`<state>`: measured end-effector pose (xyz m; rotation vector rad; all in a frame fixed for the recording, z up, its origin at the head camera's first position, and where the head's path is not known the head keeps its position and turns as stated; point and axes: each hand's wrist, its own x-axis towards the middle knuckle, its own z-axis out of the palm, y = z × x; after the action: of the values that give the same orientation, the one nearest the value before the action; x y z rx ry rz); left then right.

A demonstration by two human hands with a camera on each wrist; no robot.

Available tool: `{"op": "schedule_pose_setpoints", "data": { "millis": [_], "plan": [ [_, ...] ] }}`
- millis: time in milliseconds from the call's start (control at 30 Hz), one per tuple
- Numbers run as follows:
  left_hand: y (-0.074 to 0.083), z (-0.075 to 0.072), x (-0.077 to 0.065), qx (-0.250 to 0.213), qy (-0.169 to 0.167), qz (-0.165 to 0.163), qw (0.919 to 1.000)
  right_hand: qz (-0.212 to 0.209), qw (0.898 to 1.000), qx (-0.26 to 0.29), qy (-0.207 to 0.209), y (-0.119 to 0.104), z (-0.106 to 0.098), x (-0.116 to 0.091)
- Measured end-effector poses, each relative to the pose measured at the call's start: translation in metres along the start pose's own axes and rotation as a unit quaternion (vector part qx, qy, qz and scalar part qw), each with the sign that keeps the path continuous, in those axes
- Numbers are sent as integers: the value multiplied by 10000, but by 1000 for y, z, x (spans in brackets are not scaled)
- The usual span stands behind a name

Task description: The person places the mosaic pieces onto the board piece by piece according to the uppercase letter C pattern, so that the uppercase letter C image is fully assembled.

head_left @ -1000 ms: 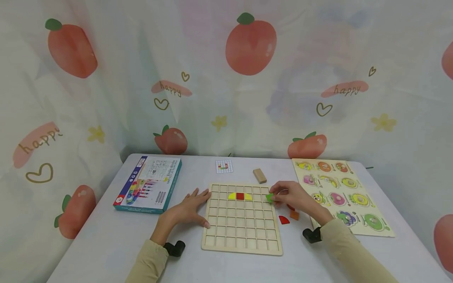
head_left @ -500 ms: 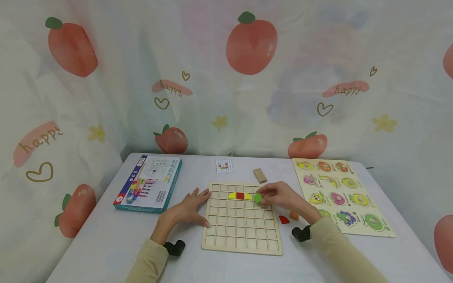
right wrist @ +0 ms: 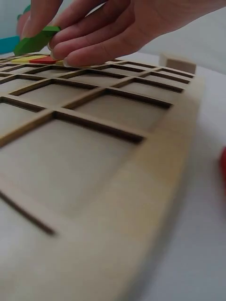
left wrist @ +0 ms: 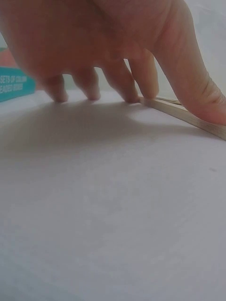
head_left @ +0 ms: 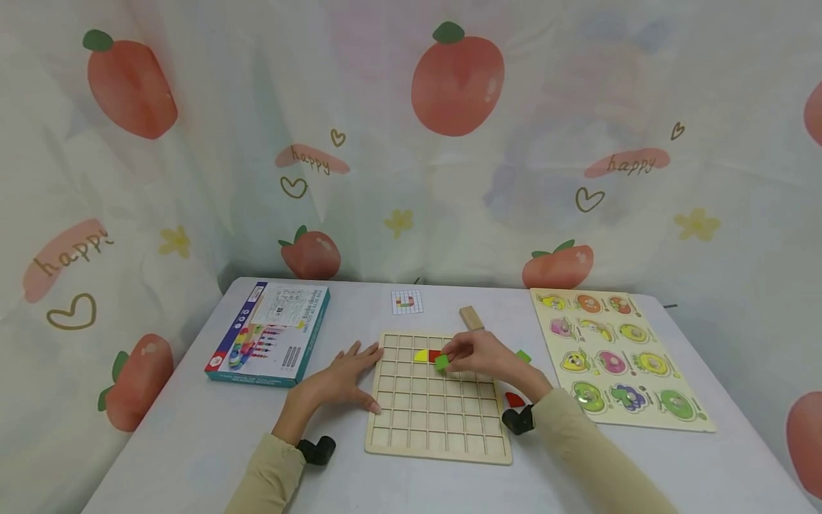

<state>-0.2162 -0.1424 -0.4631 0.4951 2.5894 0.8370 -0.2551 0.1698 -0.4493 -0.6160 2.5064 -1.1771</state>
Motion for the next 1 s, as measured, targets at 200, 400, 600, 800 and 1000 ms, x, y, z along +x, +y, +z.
{"op": "schedule_pose_setpoints", "data": {
  "millis": [200, 400, 600, 800, 1000],
  "plan": [
    [1, 0, 1, 19, -2, 7, 10000, 40, 9999, -42, -107, -8, 9, 5],
    [3, 0, -1, -64, -20, -71, 10000, -161, 9996, -142, -172, -14, 16, 11],
    [1, 2, -1, -83, -34, -93, 9999, -322, 9984, -406, -211, -17, 23, 17],
    [2, 1, -1, -39, -34, -126, 9999, -417, 9959, -768, -234, -21, 26, 23],
    [0, 1, 0, -20, -45, -125, 9999, -585, 9931, -965, -324, -21, 27, 24]
  ]
}}
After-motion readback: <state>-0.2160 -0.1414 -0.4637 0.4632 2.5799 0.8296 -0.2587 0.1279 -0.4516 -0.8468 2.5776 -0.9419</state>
